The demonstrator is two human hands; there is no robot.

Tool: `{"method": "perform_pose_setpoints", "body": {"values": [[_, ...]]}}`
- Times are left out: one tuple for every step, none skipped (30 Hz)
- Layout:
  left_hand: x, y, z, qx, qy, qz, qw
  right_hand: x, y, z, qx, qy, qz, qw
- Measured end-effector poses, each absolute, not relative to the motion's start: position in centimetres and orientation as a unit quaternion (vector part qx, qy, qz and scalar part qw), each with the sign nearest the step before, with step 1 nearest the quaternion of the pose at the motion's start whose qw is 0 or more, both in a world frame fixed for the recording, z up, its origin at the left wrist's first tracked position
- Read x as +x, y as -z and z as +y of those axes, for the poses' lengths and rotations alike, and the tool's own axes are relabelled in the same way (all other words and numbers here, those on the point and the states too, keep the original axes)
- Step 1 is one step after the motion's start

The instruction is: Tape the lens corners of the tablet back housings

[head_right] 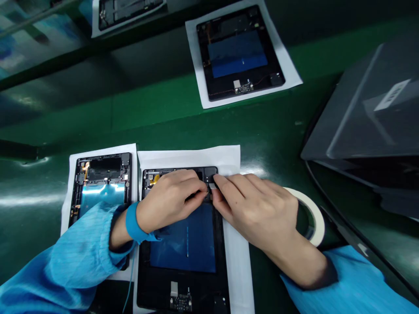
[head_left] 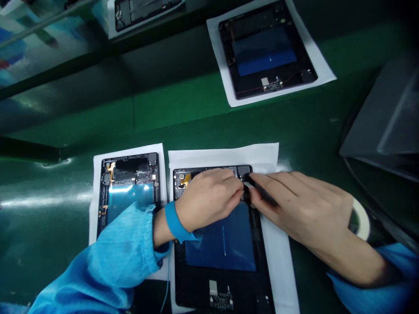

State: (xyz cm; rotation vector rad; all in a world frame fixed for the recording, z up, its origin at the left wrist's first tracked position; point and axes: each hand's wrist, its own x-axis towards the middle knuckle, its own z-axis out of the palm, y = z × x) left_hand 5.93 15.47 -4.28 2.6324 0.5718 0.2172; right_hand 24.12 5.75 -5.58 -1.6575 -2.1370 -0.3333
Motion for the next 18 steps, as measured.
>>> {"method": "perform_pose_setpoints", "body": {"values": [[5.95,4.32,15.47,0.95,-0.08,0.207,0.218,24.1,5.6,5.74,-0.595,0.118,-0.767,0.208],[5.97,4.35,15.47,0.95,-0.082,0.207,0.218,24.07,5.63,5.73,-0.595,0.117,-0.767,0.21],[5.98,4.39,15.47,0.95,-0.085,0.207,0.219,24.05,5.65,5.73,-0.597,0.117,-0.766,0.21],[5.98,4.41,15.47,0.95,-0.089,0.206,0.218,24.03,5.68,5.73,-0.598,0.118,-0.765,0.21],[5.98,4.43,15.47,0.949,-0.093,0.206,0.218,24.02,5.7,5.73,-0.599,0.117,-0.764,0.209],[5.98,4.44,15.47,0.949,-0.098,0.205,0.218,24.0,5.72,5.74,-0.599,0.116,-0.764,0.209],[5.97,4.43,15.46,0.949,-0.101,0.204,0.217,23.98,5.73,5.76,-0.6,0.115,-0.764,0.209],[5.96,4.41,15.45,0.949,-0.104,0.203,0.216,23.96,5.72,5.79,-0.6,0.114,-0.763,0.21],[5.94,4.37,15.44,0.949,-0.106,0.203,0.215,23.95,5.71,5.82,-0.601,0.113,-0.762,0.21],[5.93,4.34,15.43,0.949,-0.106,0.203,0.215,23.93,5.69,5.87,-0.602,0.111,-0.763,0.21],[5.91,4.31,15.42,0.949,-0.105,0.204,0.214,23.92,5.65,5.93,-0.602,0.107,-0.763,0.208],[5.9,4.29,15.42,0.949,-0.105,0.204,0.214,23.91,5.61,5.99,-0.601,0.102,-0.765,0.209],[5.88,4.29,15.41,0.949,-0.105,0.205,0.214,23.9,5.57,6.06,-0.599,0.096,-0.767,0.21],[5.87,4.31,15.4,0.949,-0.104,0.205,0.214,23.88,5.55,6.12,-0.596,0.091,-0.769,0.212],[5.86,4.34,15.39,0.949,-0.105,0.205,0.214,23.87,5.54,6.17,-0.593,0.088,-0.771,0.215],[5.85,4.39,15.37,0.95,-0.106,0.203,0.214,23.87,5.54,6.2,-0.59,0.085,-0.773,0.218],[5.84,4.44,15.34,0.95,-0.105,0.202,0.214,23.87,5.57,6.21,-0.587,0.081,-0.775,0.22],[5.84,4.5,15.3,0.95,-0.105,0.201,0.214,23.88,5.61,6.21,-0.583,0.077,-0.778,0.221]]}}
